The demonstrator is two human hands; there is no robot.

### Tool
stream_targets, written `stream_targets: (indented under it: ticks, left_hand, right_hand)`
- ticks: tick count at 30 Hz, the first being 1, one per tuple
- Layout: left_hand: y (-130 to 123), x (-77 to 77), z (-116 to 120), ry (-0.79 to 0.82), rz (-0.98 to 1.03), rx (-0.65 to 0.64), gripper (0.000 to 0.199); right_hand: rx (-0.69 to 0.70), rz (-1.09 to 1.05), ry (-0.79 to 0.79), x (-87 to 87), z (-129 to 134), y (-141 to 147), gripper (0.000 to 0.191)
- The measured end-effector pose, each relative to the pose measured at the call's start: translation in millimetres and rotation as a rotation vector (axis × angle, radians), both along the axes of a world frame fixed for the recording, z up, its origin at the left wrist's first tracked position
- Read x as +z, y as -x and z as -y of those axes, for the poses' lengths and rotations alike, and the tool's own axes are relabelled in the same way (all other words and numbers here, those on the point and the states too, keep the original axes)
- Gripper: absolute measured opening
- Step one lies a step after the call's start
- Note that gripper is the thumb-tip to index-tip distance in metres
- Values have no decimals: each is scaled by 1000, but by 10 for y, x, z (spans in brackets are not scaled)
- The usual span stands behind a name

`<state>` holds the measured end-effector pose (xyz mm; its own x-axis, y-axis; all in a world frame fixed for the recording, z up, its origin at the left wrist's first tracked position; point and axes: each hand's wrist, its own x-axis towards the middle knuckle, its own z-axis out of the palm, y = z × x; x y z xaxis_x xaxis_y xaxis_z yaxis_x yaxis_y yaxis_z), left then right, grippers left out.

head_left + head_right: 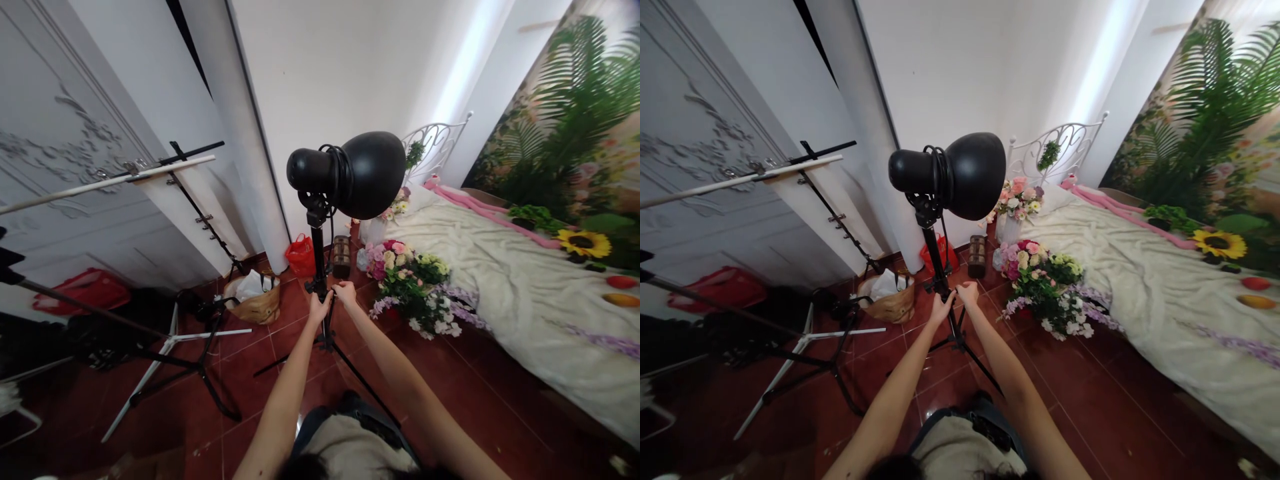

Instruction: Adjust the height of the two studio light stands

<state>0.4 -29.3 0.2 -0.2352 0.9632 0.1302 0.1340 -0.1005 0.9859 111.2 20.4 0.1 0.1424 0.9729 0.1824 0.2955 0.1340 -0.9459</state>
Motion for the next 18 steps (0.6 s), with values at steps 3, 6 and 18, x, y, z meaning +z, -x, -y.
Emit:
stream_targets:
  ticks: [3, 6, 18]
  left_hand:
    - [-4, -29, -17, -6, -16, -3, 36]
    - [-6, -17, -11, 3, -31, 0, 37]
    - [5, 50, 46, 43, -19, 3, 38]
  right_hand:
    - [26, 23, 42, 9, 74, -51, 22]
    - [197, 46, -1, 34, 182, -153, 30]
    - [564, 354, -209, 142, 240, -547, 38]
